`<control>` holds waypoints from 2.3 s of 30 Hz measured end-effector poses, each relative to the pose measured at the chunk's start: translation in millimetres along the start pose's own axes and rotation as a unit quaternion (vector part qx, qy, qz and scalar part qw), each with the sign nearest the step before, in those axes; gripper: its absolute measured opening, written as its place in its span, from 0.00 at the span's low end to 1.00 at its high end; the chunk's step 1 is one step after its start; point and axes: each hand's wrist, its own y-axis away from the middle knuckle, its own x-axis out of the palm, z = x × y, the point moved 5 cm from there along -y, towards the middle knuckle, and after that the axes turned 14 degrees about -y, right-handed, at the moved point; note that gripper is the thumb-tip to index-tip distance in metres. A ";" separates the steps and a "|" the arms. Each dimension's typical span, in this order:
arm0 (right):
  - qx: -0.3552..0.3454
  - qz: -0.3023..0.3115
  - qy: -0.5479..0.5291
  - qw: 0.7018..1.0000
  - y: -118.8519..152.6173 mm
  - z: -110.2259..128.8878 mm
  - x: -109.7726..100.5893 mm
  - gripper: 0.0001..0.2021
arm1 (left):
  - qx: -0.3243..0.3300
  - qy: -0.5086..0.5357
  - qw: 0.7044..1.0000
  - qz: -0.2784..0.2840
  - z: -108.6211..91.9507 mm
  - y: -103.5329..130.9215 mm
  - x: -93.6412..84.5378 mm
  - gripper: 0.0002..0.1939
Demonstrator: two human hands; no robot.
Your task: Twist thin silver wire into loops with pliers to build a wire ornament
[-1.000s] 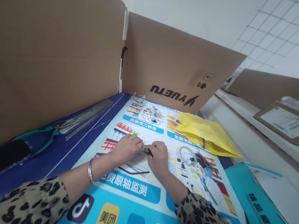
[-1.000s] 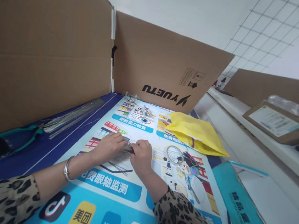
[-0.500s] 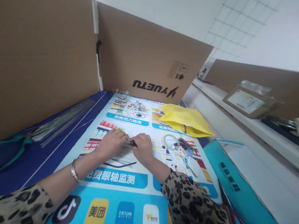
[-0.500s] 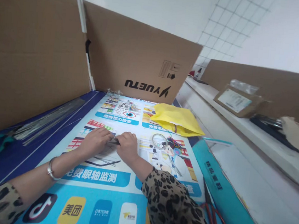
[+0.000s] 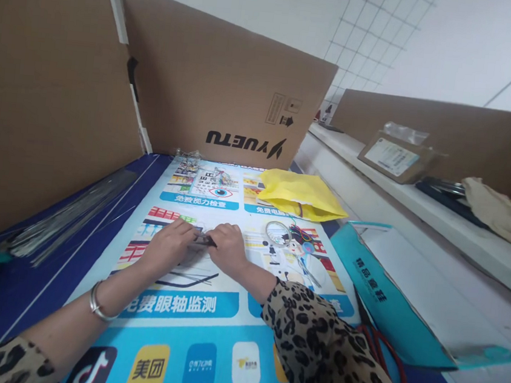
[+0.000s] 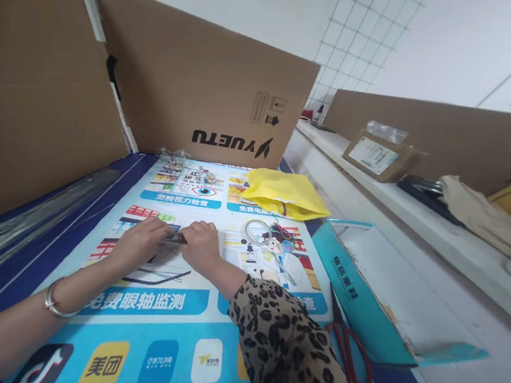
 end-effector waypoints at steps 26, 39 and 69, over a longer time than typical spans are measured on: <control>0.066 0.078 0.002 0.995 -0.2 0.9 1.4 0.11 | 0.024 -0.013 0.999 0.046 4.9 7.2 1.3 0.10; 0.108 0.033 -0.001 0.994 -20.9 -16.0 -21.1 0.03 | 0.058 -0.058 0.996 0.032 6.2 -31.5 -12.3 0.05; 0.097 0.036 0.029 0.994 -11.5 -10.7 -18.4 0.16 | 0.040 -0.057 0.995 0.075 5.8 -24.5 2.4 0.02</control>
